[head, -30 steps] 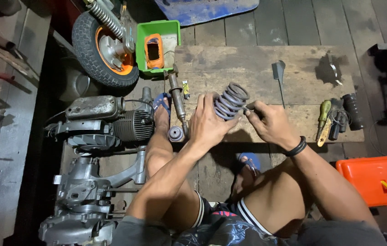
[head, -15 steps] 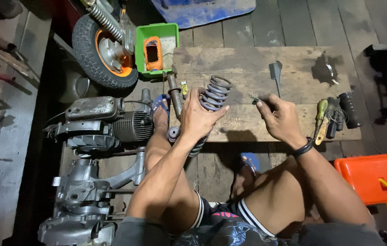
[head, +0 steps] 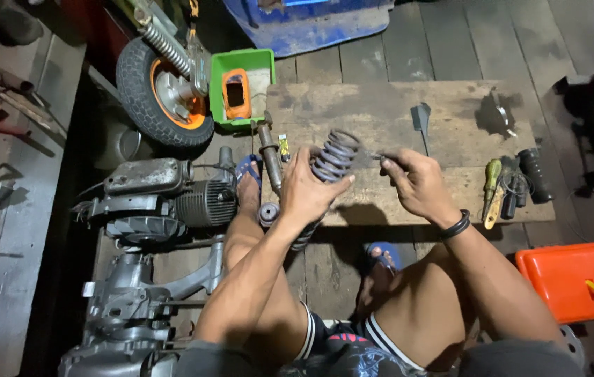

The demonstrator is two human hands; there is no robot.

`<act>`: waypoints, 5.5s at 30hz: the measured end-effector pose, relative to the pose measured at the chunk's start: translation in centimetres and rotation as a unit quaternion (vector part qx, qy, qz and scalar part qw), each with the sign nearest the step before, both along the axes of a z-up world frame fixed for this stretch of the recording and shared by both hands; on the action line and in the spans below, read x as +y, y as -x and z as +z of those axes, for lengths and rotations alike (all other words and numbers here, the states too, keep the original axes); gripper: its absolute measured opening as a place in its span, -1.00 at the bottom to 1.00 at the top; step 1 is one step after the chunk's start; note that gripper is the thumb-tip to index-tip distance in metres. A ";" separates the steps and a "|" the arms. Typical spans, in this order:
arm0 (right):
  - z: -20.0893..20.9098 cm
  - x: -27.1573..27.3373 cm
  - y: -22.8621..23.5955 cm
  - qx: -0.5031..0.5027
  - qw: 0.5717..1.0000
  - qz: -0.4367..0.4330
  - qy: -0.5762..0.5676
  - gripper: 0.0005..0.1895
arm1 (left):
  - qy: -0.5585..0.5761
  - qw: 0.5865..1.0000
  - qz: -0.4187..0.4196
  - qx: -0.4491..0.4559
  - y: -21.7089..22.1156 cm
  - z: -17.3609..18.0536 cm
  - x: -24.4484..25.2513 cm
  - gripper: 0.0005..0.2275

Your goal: The person holds a metal suspension spring and uses a small metal tool to scrape and clean the coils. The person rotates the spring to access different sections while seated on the floor.

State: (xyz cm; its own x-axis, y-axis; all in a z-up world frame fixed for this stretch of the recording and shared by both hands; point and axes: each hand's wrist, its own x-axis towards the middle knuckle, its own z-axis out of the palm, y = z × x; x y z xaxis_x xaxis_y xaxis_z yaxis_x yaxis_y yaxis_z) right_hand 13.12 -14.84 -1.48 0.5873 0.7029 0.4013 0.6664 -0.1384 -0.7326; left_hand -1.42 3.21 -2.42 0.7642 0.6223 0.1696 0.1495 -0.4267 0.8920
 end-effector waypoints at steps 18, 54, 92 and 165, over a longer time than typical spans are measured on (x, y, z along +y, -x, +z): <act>0.0 -1.2 0.5 0.161 0.984 0.068 0.029 -0.82 | -0.054 0.998 -0.021 0.007 0.6 0.0 -0.6 -0.44; -2.5 -0.6 -1.8 -0.271 0.959 0.052 0.056 -0.93 | -0.010 0.971 -0.234 -0.055 0.1 -1.7 0.9 -0.47; 1.0 1.8 -1.0 0.085 0.993 0.041 -0.075 -0.77 | 0.121 0.964 -0.193 0.136 -1.6 -1.0 -1.9 -0.53; -5.8 3.3 -0.6 0.000 0.998 0.029 0.058 -0.84 | 0.615 0.689 0.230 -0.308 -1.2 -3.1 -1.5 -0.51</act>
